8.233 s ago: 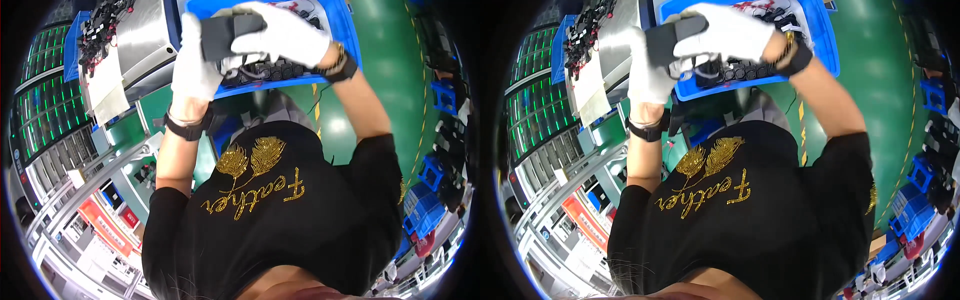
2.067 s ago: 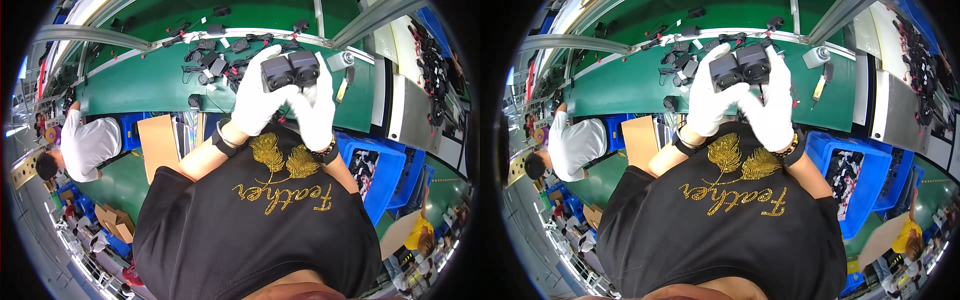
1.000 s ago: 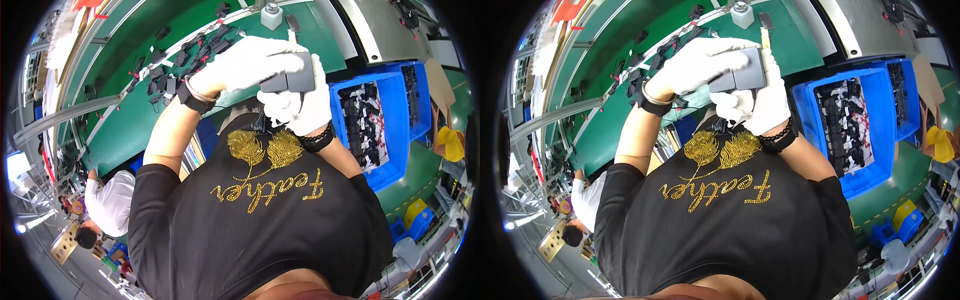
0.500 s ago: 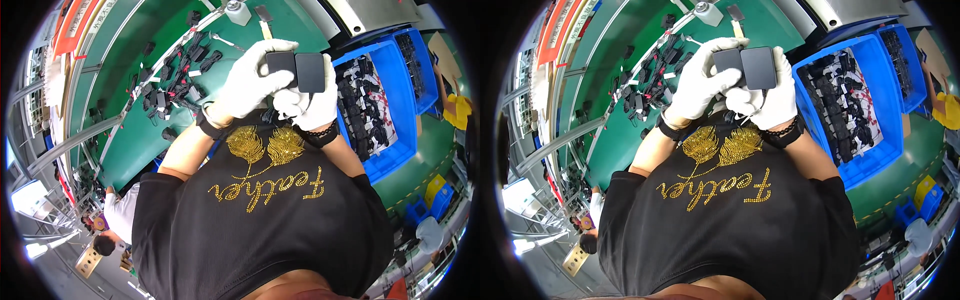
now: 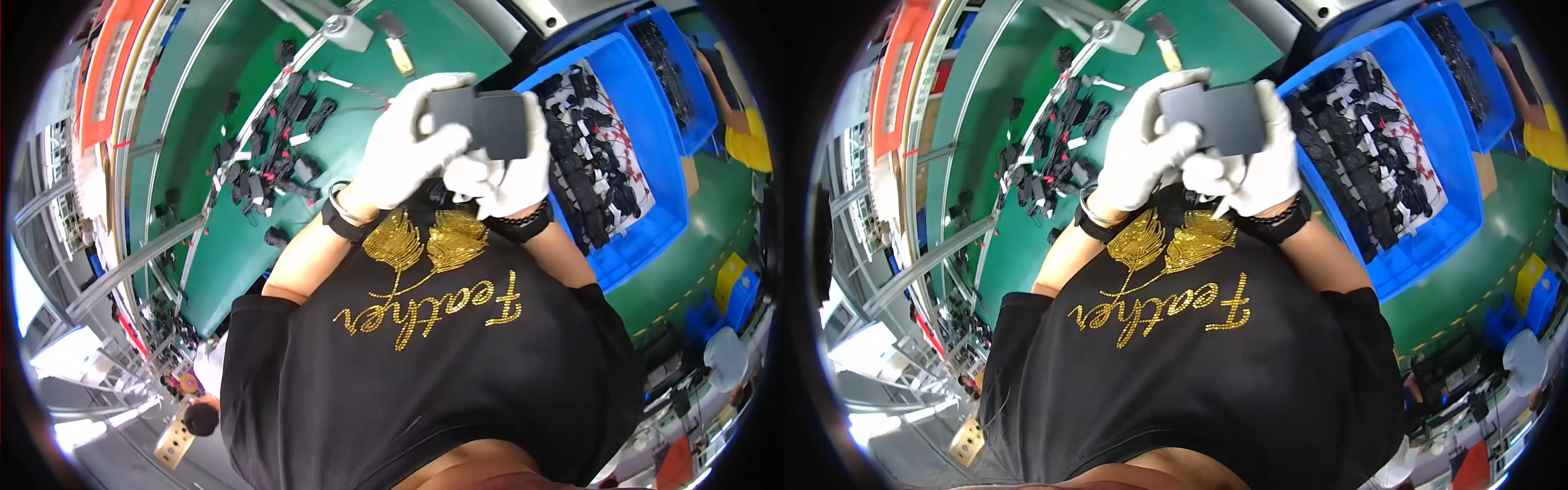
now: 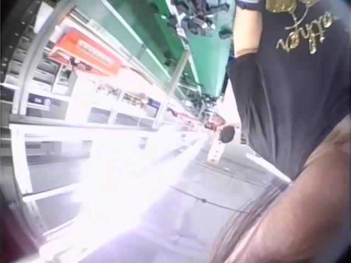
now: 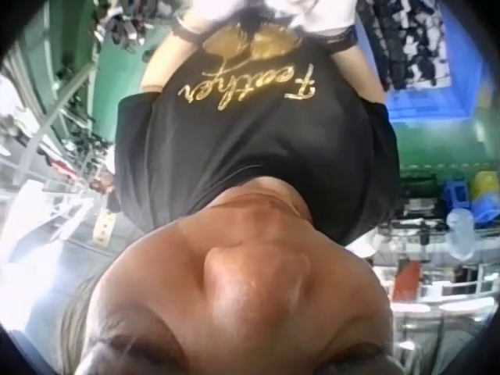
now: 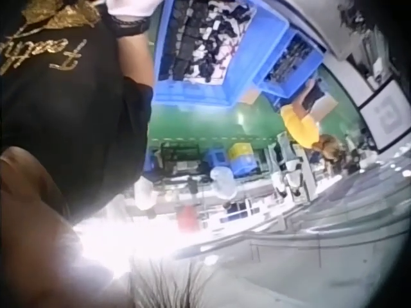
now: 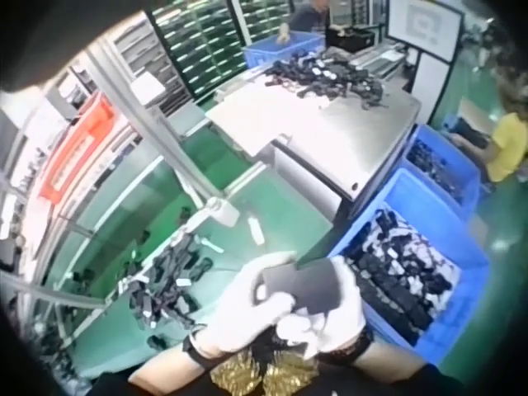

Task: Manually assemble electronic device components by snapping parts together at a production line.

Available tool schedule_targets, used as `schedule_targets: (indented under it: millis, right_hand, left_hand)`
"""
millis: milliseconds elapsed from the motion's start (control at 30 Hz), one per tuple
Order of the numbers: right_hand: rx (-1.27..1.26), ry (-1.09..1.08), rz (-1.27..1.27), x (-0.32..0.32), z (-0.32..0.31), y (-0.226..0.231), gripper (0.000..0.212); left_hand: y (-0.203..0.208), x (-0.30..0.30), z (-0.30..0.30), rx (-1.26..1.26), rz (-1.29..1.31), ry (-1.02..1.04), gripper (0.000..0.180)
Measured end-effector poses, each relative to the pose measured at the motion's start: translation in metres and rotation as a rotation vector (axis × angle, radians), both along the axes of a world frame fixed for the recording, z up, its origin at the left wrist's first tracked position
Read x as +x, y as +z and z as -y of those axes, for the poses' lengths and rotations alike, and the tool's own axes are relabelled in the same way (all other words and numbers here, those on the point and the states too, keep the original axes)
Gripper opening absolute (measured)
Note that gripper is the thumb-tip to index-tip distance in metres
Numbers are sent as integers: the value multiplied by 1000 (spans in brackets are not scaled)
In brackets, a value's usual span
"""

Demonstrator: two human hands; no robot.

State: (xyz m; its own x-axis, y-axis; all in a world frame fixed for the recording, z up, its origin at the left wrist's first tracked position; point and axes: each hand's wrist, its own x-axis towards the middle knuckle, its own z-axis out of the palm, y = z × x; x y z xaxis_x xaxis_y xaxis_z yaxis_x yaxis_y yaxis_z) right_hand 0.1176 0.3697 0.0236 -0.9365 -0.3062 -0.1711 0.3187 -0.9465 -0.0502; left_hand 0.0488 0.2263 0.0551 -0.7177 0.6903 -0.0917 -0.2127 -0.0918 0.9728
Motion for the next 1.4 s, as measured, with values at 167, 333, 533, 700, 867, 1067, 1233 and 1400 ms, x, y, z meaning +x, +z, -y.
schedule_targets:
  millis: [167, 333, 533, 700, 867, 1067, 1233, 1400]
  right_hand:
    - [13, -114, 92, 5, 5, 0, 57]
    - [428, -47, 83, 8, -5, 9, 59]
    - [1011, -403, -308, 6, -17, 37, 83]
    - [1283, -480, -310, 16, -23, 22, 99]
    - [1314, -468, -191, 20, -36, 17, 107]
    - [1888, -385, -406, 26, -106, 37, 116]
    - [1791, -498, -189, 27, -170, 83, 81]
    - [2561, -198, -409, 16, -250, 27, 95]
  left_hand:
    - [-8, 2, -21, -240, -196, 244, 24]
    - [-15, -5, -35, -229, -345, 195, 40]
    - [-7, 7, -61, 258, -110, 294, 64]
    - [-11, -13, -89, 255, -544, 194, 48]
    - [-9, -6, -104, 125, -341, 138, 44]
    - [-31, -17, -92, 147, -174, 207, 46]
    - [-58, -31, -30, -94, -237, 281, 43]
    - [-83, -18, 29, -292, -91, 405, 38]
